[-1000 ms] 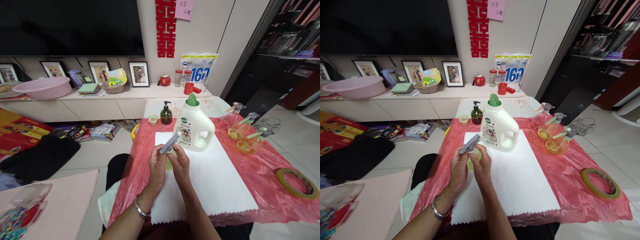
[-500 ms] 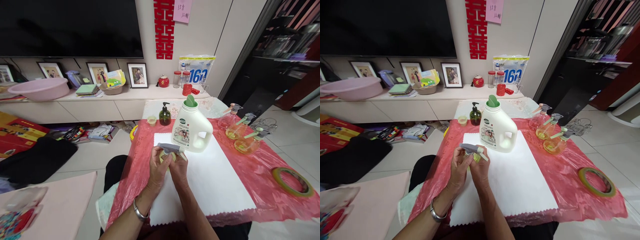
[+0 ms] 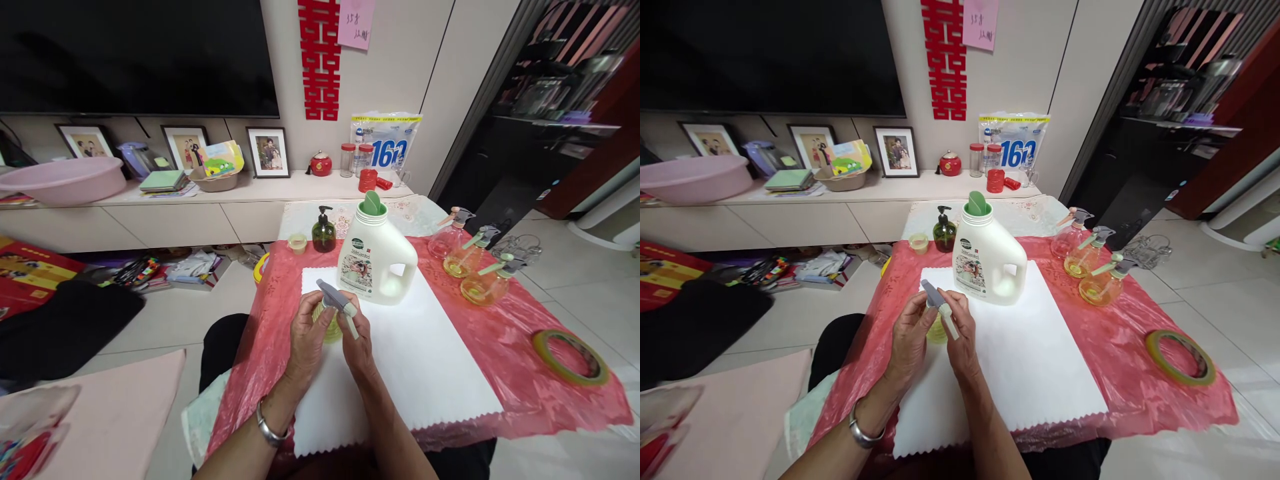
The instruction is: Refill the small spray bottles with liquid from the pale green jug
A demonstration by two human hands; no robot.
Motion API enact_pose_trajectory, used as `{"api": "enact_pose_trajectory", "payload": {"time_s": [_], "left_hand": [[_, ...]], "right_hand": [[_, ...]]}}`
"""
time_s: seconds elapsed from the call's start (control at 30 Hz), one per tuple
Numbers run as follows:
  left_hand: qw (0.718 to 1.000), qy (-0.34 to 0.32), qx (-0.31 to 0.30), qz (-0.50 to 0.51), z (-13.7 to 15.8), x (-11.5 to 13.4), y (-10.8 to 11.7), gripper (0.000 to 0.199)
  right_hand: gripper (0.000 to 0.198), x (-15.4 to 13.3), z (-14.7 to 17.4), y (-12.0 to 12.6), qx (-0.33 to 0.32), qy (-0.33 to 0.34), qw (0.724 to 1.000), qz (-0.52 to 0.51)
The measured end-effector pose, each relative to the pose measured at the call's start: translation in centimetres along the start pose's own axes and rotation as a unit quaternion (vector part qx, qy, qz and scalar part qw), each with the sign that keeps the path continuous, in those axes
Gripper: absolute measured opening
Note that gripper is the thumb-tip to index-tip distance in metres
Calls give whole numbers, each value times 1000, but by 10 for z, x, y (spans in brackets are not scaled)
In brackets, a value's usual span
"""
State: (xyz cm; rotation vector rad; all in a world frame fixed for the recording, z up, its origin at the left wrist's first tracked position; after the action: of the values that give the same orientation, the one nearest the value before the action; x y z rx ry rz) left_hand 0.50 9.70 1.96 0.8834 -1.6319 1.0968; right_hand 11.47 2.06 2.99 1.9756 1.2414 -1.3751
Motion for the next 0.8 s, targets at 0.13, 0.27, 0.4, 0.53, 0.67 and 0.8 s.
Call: {"api": "enact_pose_trajectory", "payload": {"time_s": [0.13,0.27,0.4,0.53,0.67,0.8], "left_hand": [[1000,-5,11,18,1,0,0,38],[998,-6,29,46,3,3,1,35],[999,-39,13,-3,5,16,0,30],[997,-66,2,-48,7,19,0,33],[998,11,64,-9,5,-2,9,40],[996,37,75,30,5,-10,8,40]], "right_hand": [[33,3,-4,3,7,16,1000,-21],[23,7,-5,3,20,19,999,-38],[26,3,-6,2,7,12,999,-37],[35,-1,-8,-2,-24,0,1000,-20],[29,-2,-8,-1,-9,1,1000,-24],[27,0,-6,-2,17,6,1000,-19]]}}
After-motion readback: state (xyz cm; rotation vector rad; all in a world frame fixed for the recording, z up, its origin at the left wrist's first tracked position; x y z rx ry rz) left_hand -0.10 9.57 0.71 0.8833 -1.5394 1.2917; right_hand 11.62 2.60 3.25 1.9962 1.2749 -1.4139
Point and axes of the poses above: each hand's wrist, its own z-axis away from the middle knuckle, its own y-axis out of the back of the hand, x = y × z, the point moved 10 cm from there along -z, towards the middle knuckle
